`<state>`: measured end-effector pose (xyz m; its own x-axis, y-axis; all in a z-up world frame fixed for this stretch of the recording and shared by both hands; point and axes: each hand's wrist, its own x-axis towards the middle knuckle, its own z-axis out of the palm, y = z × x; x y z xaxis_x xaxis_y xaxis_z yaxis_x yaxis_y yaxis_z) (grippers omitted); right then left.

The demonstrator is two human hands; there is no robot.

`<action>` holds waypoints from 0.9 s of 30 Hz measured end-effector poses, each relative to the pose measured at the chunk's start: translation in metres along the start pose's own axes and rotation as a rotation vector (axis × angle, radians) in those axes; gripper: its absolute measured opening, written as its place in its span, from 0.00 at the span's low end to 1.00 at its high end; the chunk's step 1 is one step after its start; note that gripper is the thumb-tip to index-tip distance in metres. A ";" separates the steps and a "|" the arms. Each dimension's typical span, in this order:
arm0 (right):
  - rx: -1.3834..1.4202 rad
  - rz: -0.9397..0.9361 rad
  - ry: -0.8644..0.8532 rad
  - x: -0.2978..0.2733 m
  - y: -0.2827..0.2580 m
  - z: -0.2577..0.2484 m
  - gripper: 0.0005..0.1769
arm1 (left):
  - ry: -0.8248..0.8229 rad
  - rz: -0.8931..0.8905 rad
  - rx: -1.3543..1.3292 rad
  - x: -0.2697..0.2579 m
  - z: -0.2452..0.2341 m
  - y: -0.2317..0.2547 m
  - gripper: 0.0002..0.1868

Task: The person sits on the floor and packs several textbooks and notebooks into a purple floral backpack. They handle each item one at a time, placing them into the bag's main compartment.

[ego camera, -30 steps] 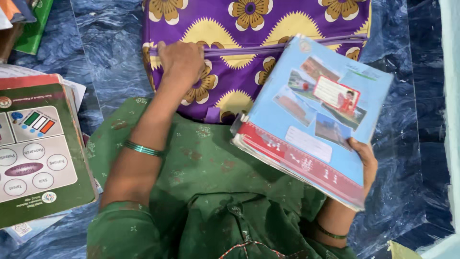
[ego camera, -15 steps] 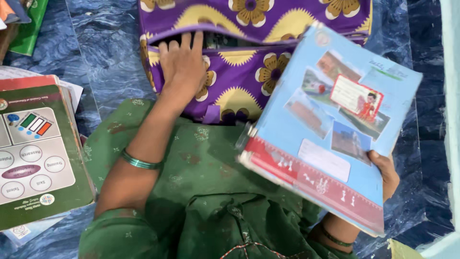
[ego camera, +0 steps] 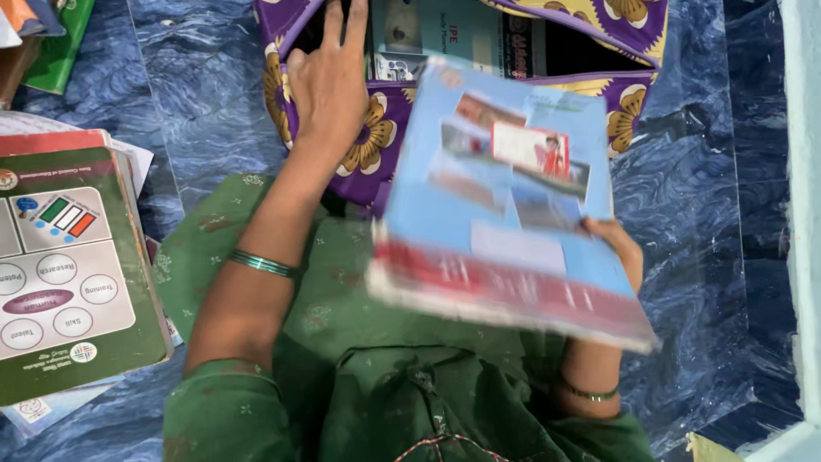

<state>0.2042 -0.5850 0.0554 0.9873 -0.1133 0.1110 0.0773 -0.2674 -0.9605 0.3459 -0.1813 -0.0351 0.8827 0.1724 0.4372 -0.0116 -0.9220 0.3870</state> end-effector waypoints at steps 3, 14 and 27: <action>0.396 0.455 0.075 0.054 0.002 0.025 0.13 | -0.084 -0.011 -0.064 -0.001 0.000 -0.002 0.55; 0.926 0.321 0.043 0.156 0.022 0.154 0.23 | -0.057 -0.008 -0.102 -0.001 -0.004 -0.001 0.57; -0.069 -0.018 -0.353 0.150 0.095 0.177 0.28 | -0.129 -0.018 -0.129 0.000 -0.005 0.002 0.59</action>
<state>0.3846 -0.4583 -0.0643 0.9739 0.2260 0.0209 0.0972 -0.3322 -0.9382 0.3439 -0.1810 -0.0302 0.9361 0.1350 0.3248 -0.0481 -0.8656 0.4985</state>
